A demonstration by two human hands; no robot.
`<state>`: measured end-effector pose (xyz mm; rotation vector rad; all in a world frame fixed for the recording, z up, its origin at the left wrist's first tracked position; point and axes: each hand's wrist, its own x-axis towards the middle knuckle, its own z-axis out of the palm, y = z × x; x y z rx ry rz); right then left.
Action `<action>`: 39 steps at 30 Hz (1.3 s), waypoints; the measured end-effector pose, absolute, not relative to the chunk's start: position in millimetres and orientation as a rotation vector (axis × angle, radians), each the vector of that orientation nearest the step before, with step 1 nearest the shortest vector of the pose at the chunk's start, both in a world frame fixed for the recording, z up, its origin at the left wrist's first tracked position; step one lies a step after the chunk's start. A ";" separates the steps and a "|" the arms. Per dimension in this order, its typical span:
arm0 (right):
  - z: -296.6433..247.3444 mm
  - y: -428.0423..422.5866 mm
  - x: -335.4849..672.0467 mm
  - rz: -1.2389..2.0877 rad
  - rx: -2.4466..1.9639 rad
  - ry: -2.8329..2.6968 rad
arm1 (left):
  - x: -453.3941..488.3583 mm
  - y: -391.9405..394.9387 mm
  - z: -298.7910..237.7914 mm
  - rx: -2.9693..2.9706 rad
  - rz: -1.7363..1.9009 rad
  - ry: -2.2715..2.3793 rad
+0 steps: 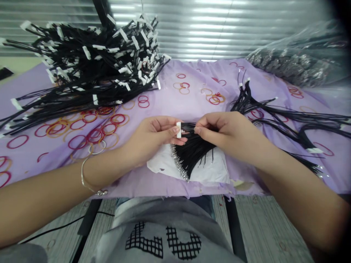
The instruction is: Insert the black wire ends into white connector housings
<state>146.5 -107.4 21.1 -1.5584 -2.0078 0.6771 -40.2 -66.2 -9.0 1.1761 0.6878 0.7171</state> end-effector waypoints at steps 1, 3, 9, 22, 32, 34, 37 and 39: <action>21.1 -107.5 146.4 0.666 -1.563 -2.011 | -40.3 -66.1 -9.0 1.189 0.713 0.683; 21.0 -107.6 146.5 0.641 -1.569 -2.020 | -40.3 -66.2 -9.1 1.209 0.708 0.673; 20.0 -107.7 147.4 0.599 -1.545 -2.067 | -40.8 -66.9 -9.2 1.254 0.676 0.692; 17.0 -105.4 145.9 0.517 -1.571 -2.094 | -41.0 -66.1 -10.8 1.293 0.659 0.710; 17.3 -107.4 144.5 0.468 -1.588 -2.086 | -39.6 -66.0 -10.0 1.268 0.656 0.709; 17.0 -107.5 144.0 0.455 -1.599 -2.080 | -40.0 -66.2 -10.3 1.283 0.665 0.698; 16.6 -106.9 144.3 0.460 -1.601 -2.072 | -40.4 -66.1 -10.9 1.288 0.671 0.701; 16.7 -106.4 145.0 0.495 -1.597 -2.060 | -40.5 -66.1 -11.1 1.292 0.666 0.709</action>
